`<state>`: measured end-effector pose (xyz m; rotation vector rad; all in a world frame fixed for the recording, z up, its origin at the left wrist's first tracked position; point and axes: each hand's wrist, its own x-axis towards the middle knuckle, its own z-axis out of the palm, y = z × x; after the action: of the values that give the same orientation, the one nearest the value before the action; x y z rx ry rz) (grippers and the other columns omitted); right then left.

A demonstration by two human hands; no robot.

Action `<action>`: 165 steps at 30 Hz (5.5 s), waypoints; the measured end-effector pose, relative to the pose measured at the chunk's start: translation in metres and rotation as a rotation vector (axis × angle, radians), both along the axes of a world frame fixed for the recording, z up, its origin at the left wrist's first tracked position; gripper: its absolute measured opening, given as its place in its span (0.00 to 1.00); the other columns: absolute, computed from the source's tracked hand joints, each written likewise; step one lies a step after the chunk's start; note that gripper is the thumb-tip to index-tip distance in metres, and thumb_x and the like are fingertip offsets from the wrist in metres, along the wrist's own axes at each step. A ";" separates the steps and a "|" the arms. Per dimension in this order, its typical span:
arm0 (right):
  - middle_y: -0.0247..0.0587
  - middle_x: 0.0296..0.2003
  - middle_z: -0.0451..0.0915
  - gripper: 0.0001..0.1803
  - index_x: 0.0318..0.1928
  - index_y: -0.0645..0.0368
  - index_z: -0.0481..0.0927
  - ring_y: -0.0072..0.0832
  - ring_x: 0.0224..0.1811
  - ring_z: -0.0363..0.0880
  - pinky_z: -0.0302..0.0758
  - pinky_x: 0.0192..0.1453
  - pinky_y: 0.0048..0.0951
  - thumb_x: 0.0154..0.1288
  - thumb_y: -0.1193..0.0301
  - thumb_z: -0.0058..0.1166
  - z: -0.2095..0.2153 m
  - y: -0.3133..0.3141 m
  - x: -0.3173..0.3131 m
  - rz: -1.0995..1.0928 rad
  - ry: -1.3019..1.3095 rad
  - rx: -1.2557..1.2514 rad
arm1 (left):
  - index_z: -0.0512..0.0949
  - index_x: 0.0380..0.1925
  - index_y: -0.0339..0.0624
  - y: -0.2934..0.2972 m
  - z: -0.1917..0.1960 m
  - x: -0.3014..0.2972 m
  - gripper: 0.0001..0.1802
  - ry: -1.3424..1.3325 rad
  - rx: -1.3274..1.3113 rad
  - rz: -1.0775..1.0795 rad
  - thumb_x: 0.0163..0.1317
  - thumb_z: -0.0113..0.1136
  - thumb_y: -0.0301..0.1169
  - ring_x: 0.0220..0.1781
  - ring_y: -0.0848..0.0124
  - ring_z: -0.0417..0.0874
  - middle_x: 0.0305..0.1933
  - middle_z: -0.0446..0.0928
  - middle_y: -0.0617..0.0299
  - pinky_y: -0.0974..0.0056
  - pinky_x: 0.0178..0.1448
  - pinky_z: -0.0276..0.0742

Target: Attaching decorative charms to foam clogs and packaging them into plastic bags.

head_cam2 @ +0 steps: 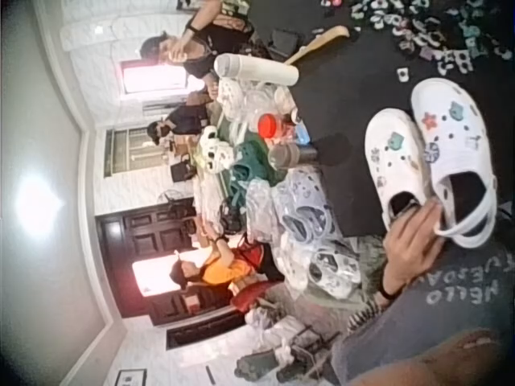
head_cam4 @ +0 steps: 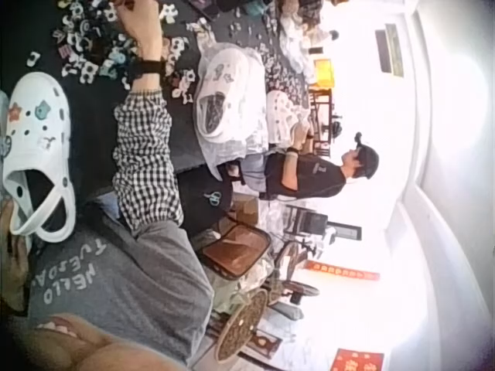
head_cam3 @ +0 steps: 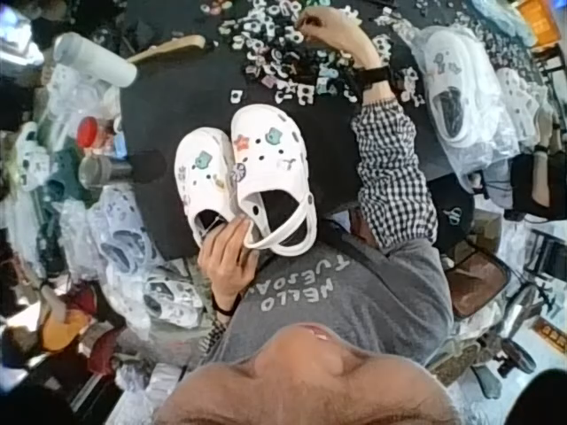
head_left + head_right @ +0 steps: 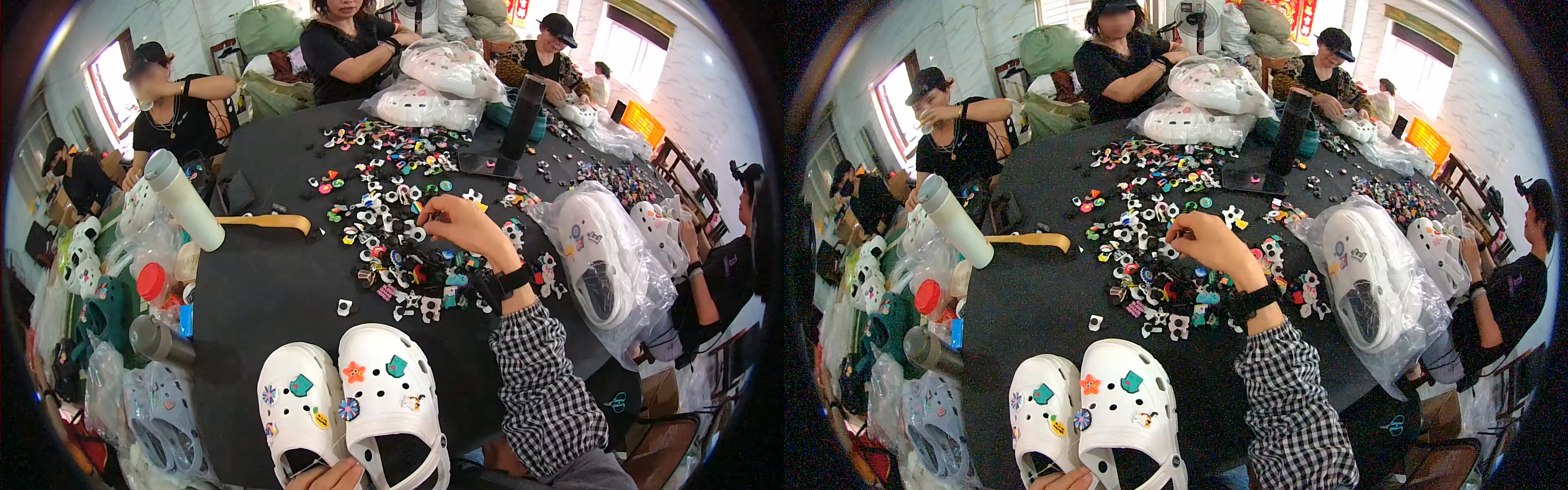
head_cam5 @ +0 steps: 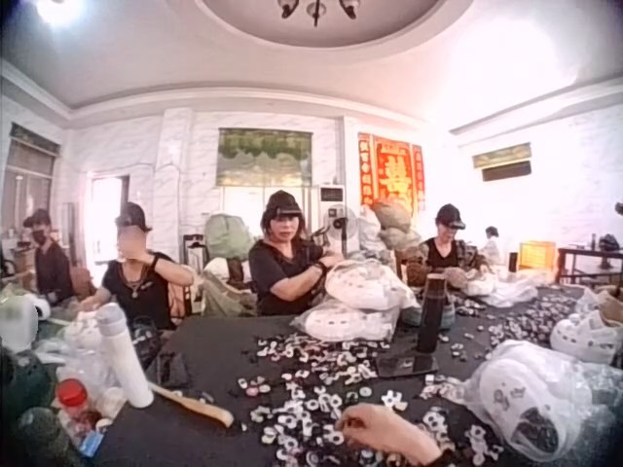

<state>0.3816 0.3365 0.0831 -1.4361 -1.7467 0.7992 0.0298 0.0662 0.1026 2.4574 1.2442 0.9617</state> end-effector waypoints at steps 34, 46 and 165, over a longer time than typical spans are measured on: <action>0.48 0.34 0.82 0.09 0.39 0.59 0.83 0.44 0.39 0.82 0.77 0.47 0.40 0.60 0.71 0.53 -0.036 0.004 0.012 -0.069 -0.547 0.208 | 0.81 0.48 0.37 -0.001 0.000 0.001 0.19 0.001 0.002 0.000 0.62 0.59 0.38 0.44 0.53 0.82 0.48 0.82 0.53 0.56 0.48 0.78; 0.47 0.34 0.83 0.10 0.38 0.60 0.82 0.40 0.37 0.82 0.77 0.44 0.36 0.58 0.68 0.58 -0.017 -0.002 -0.010 0.081 -0.492 0.039 | 0.81 0.47 0.37 0.000 0.001 0.000 0.18 -0.008 -0.006 0.001 0.62 0.59 0.37 0.44 0.54 0.82 0.48 0.83 0.53 0.57 0.49 0.77; 0.44 0.33 0.82 0.11 0.37 0.63 0.78 0.38 0.35 0.81 0.76 0.41 0.36 0.60 0.67 0.59 -0.031 0.005 -0.066 0.234 -0.302 0.170 | 0.80 0.50 0.38 -0.007 0.004 -0.002 0.20 -0.058 0.019 -0.021 0.58 0.63 0.33 0.43 0.54 0.82 0.49 0.81 0.53 0.57 0.46 0.78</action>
<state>0.3161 0.3417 0.0517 -1.3051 -2.1871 0.5533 0.0282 0.0597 0.1065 2.4337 1.1939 1.0367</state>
